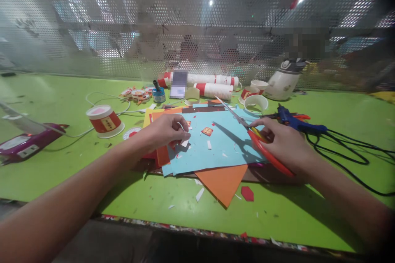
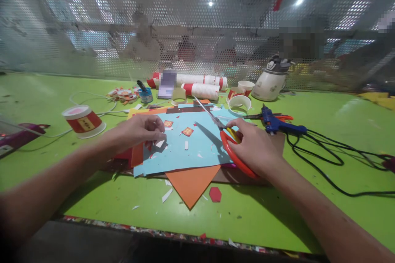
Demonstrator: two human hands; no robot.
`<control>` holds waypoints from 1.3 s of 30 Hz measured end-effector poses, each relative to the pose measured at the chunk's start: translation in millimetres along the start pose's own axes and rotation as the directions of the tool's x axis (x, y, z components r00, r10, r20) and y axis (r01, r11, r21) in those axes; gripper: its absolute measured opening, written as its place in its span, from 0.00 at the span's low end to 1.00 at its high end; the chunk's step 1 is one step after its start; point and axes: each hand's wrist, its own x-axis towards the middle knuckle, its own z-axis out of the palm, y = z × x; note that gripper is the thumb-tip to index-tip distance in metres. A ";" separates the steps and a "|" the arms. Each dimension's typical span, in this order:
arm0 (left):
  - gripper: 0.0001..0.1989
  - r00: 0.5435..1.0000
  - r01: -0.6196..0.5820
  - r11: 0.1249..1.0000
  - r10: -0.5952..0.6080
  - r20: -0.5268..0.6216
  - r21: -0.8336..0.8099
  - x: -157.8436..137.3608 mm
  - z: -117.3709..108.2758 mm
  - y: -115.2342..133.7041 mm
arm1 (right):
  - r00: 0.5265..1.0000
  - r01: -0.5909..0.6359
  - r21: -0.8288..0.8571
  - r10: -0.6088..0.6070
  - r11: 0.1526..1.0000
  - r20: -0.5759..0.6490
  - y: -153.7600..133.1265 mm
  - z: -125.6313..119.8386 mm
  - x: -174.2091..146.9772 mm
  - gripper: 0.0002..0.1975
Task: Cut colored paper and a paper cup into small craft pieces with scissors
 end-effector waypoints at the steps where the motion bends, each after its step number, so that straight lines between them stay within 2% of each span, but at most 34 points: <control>1: 0.08 1.000 -0.006 1.000 0.006 -0.008 -0.010 0.0 -0.2 -0.9 | 1.000 0.004 0.013 -0.004 1.000 0.004 -0.9 0.0 -1.1 0.15; 6: 0.08 1.000 0.000 1.000 0.000 -0.009 -0.014 1.6 -1.9 -5.2 | 1.000 0.003 0.045 -0.004 0.999 0.019 -2.6 0.7 -2.8 0.16; 10: 0.12 0.999 0.021 0.996 -0.017 0.048 -0.091 1.9 -2.2 -4.7 | 1.000 0.011 0.060 -0.012 0.998 0.021 -0.7 1.4 -2.9 0.17; 14: 0.15 0.999 0.024 0.988 -0.017 0.048 -0.151 0.3 -1.8 -0.8 | 1.000 0.018 0.081 -0.020 0.997 0.020 1.1 2.3 -4.2 0.17; 20: 0.10 0.998 0.035 0.972 -0.024 0.051 -0.233 -4.6 -1.3 6.5 | 0.998 0.031 0.124 -0.037 0.992 0.042 -1.0 4.1 -5.4 0.16; 28: 0.10 0.993 0.037 0.939 0.003 0.115 -0.342 -6.4 -1.3 3.9 | 0.996 -0.070 0.222 0.056 0.972 0.066 -3.1 1.9 -6.5 0.19; 34: 0.10 0.995 -0.019 0.921 0.057 0.087 -0.389 -6.9 -1.2 1.8 | 0.998 -0.060 0.382 0.049 0.922 0.039 -0.8 0.2 -5.9 0.25; 39: 0.11 0.999 -0.030 0.903 0.043 0.021 -0.429 -7.3 0.8 3.9 | 0.999 -0.016 0.560 -0.012 0.829 0.046 -4.3 -8.3 -12.3 0.29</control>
